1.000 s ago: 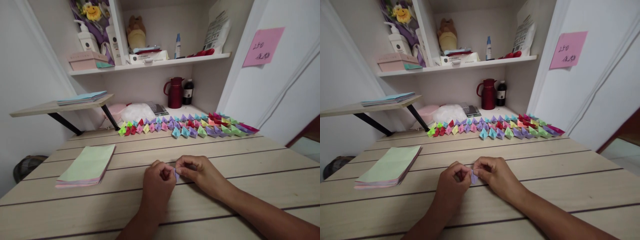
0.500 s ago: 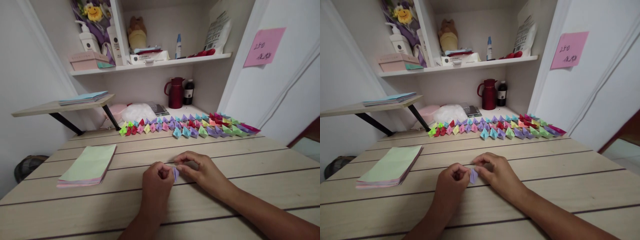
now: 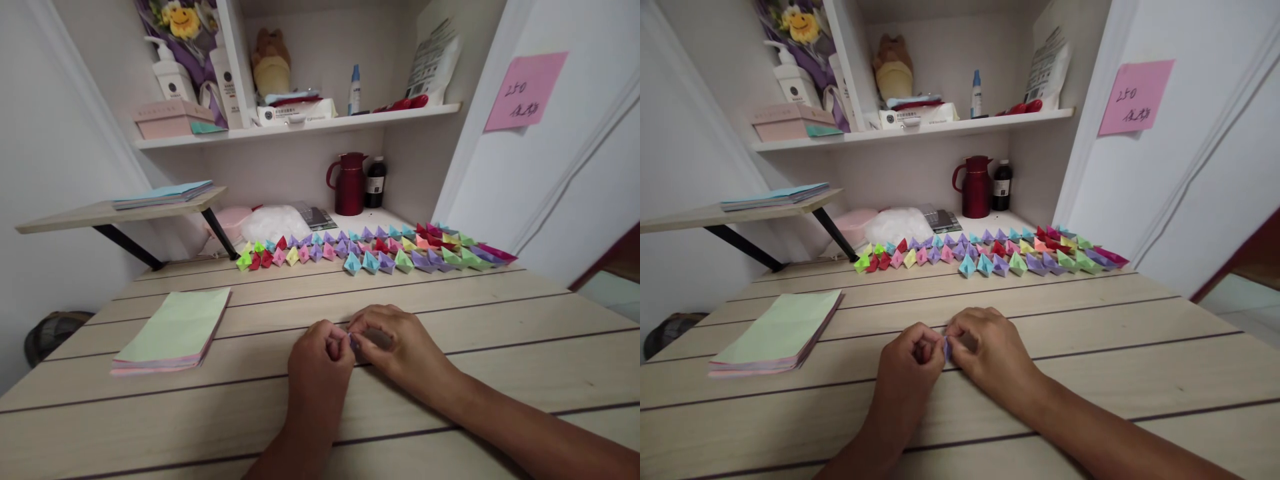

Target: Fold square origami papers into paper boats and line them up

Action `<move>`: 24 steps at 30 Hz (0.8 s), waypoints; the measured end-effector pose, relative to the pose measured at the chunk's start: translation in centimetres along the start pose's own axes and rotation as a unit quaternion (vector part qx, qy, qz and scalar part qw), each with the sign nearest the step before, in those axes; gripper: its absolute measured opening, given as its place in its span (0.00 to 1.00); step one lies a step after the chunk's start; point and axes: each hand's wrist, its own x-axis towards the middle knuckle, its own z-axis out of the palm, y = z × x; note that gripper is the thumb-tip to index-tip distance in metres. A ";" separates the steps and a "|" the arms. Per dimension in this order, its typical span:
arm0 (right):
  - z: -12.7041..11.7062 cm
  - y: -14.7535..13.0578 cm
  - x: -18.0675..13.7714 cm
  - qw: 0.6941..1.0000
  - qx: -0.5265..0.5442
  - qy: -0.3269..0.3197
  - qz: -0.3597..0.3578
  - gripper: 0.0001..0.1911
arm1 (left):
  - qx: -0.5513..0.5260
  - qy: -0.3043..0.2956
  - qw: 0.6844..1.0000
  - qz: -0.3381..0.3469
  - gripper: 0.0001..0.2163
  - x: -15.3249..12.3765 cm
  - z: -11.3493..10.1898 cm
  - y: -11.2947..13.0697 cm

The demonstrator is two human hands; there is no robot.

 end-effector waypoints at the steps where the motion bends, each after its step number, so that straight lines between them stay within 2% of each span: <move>1: 0.1 0.0 0.0 1.000 -0.011 0.003 0.001 0.06 | 0.005 0.000 1.000 0.002 0.06 0.0 0.1 0.0; 9: 0.2 -0.3 0.2 0.999 -0.041 0.002 0.019 0.06 | 0.013 -0.001 1.000 -0.027 0.04 0.5 0.3 0.2; 20: 0.0 0.1 0.4 0.999 -0.033 0.004 0.014 0.06 | -0.097 0.027 0.987 -0.123 0.04 0.9 0.3 0.3; 24: -0.3 0.7 0.6 1.000 -0.018 -0.008 -0.020 0.07 | -0.136 0.026 0.978 -0.157 0.02 1.1 0.1 0.2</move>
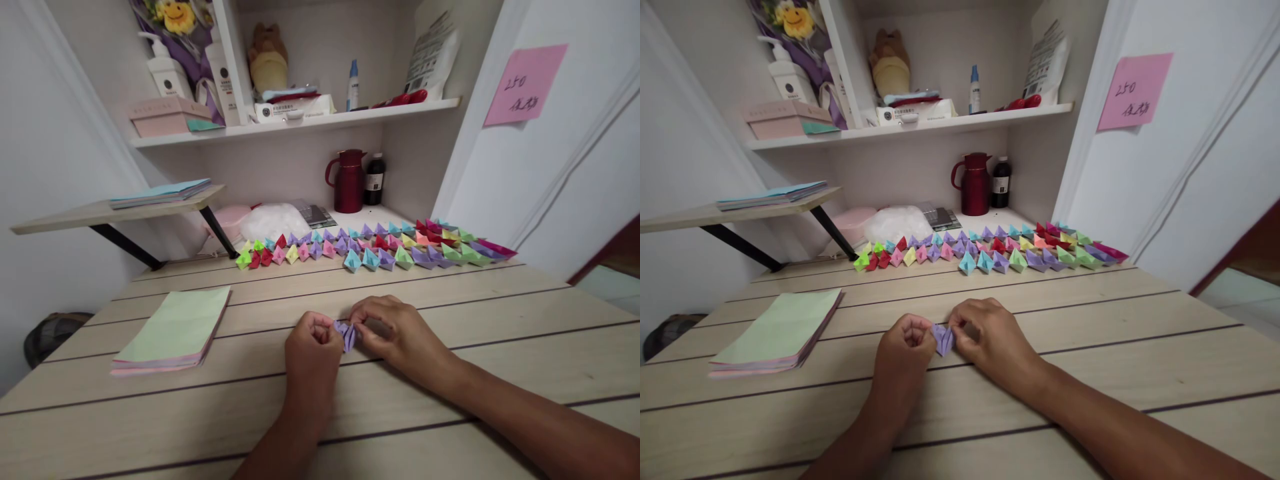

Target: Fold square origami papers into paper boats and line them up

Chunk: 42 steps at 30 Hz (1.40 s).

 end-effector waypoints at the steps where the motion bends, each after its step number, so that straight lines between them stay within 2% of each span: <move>1: -0.1 0.2 0.1 1.000 0.004 -0.002 -0.013 0.07 | -0.006 -0.009 1.000 -0.004 0.02 0.0 -0.1 0.0; 4: -0.5 1.0 0.2 0.999 0.012 -0.009 -0.041 0.06 | -0.017 -0.042 0.999 0.006 0.03 0.1 -0.4 0.1; 10: -0.8 1.4 0.3 0.998 0.013 -0.017 -0.053 0.06 | 0.025 -0.028 0.990 0.133 0.13 0.4 -1.1 0.0; 13: -0.9 1.4 0.2 0.997 0.014 -0.027 -0.076 0.06 | 0.039 -0.058 0.985 0.156 0.11 0.6 -1.2 -0.3; 17: -0.8 1.6 0.1 0.994 0.027 -0.025 -0.102 0.05 | 0.035 -0.096 0.987 0.122 0.03 0.7 -1.0 -0.2; 21: -0.9 2.0 0.1 0.993 0.047 -0.037 -0.103 0.05 | 0.049 -0.079 0.993 0.076 0.04 0.7 -0.9 0.1; 30: -1.1 1.0 0.1 0.981 0.080 -0.153 -0.087 0.12 | 0.071 -0.060 0.992 0.083 0.06 0.7 -0.6 -0.1; 34: -0.7 1.3 0.1 0.982 0.058 -0.158 -0.087 0.14 | 0.077 -0.056 0.992 0.085 0.06 0.7 -0.5 -0.1; 38: -0.2 1.8 0.1 0.981 0.017 -0.156 -0.118 0.11 | 0.080 -0.048 0.993 0.074 0.06 0.8 -0.4 0.0; 42: 0.0 2.1 0.0 0.983 -0.008 -0.145 -0.115 0.10 | 0.080 -0.055 0.992 0.079 0.05 0.9 -0.3 -0.4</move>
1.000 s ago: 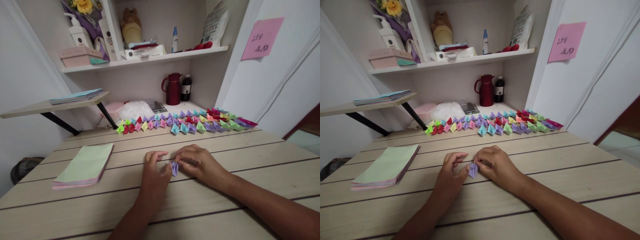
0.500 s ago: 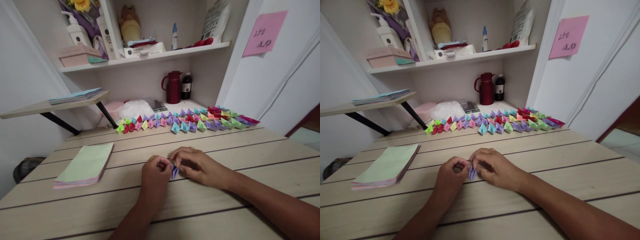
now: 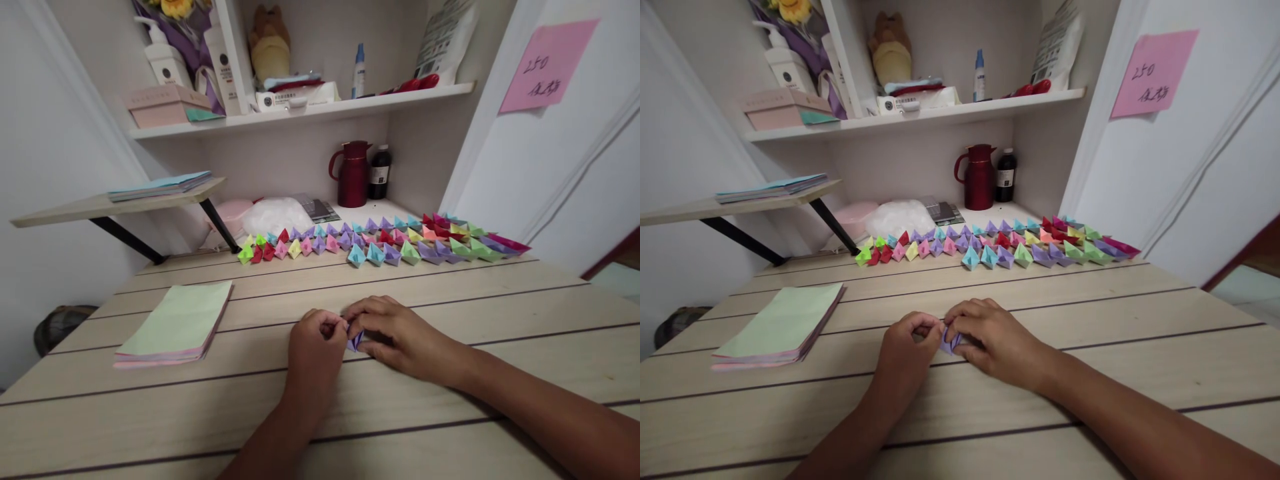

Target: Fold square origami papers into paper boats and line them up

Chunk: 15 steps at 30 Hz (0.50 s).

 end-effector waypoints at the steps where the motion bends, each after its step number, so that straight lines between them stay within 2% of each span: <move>1: 0.0 0.0 0.0 1.000 0.002 0.003 0.002 0.10 | 0.002 -0.003 1.000 0.002 0.05 0.0 0.0 -0.1; 7: -0.1 0.4 -0.1 0.999 0.022 0.023 0.022 0.10 | 0.010 -0.010 1.000 0.023 0.05 0.1 0.0 -0.6; 15: -0.6 0.3 0.0 0.999 0.038 0.010 0.017 0.05 | 0.019 -0.059 0.994 0.086 0.06 -0.1 -0.7 -0.3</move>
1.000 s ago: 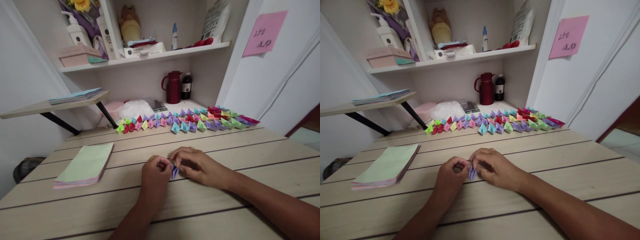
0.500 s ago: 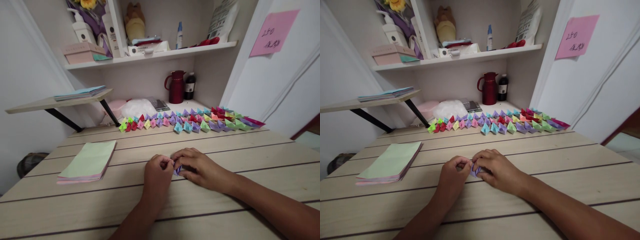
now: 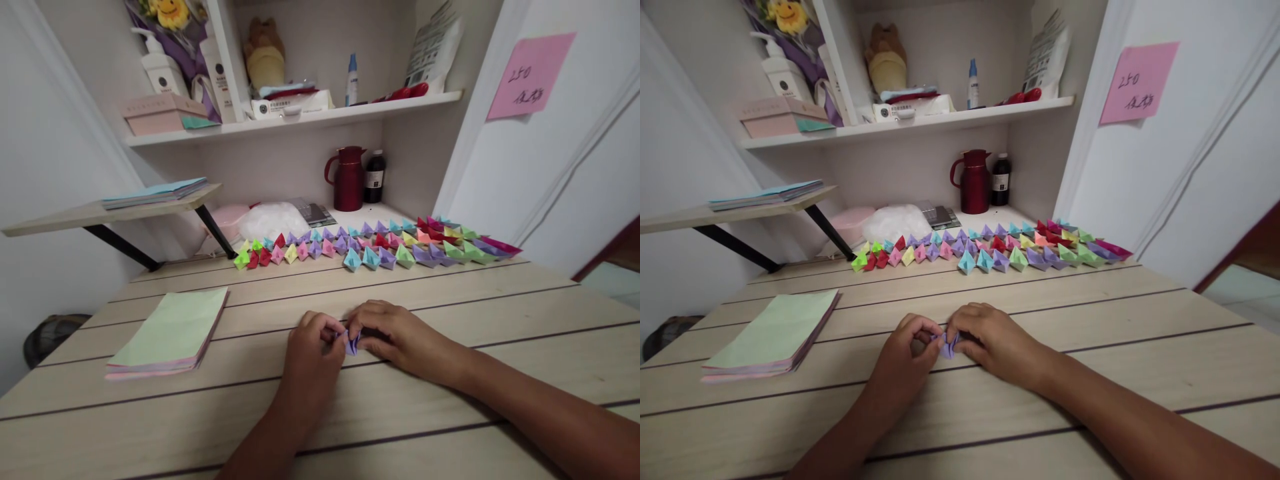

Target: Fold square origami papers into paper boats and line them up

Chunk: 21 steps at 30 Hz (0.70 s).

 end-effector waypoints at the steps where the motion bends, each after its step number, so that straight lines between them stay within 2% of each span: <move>1: 0.0 0.0 0.0 1.000 0.001 0.000 -0.003 0.05 | 0.005 -0.003 1.000 0.003 0.07 0.0 -0.1 0.0; 11: -0.1 0.3 -0.1 1.000 0.000 -0.004 -0.006 0.09 | 0.095 -0.036 0.994 0.029 0.10 -0.1 0.0 -0.3; 21: -0.4 0.8 -0.1 1.000 -0.007 -0.001 -0.015 0.04 | 0.099 -0.074 0.992 0.009 0.08 -0.2 -0.8 0.1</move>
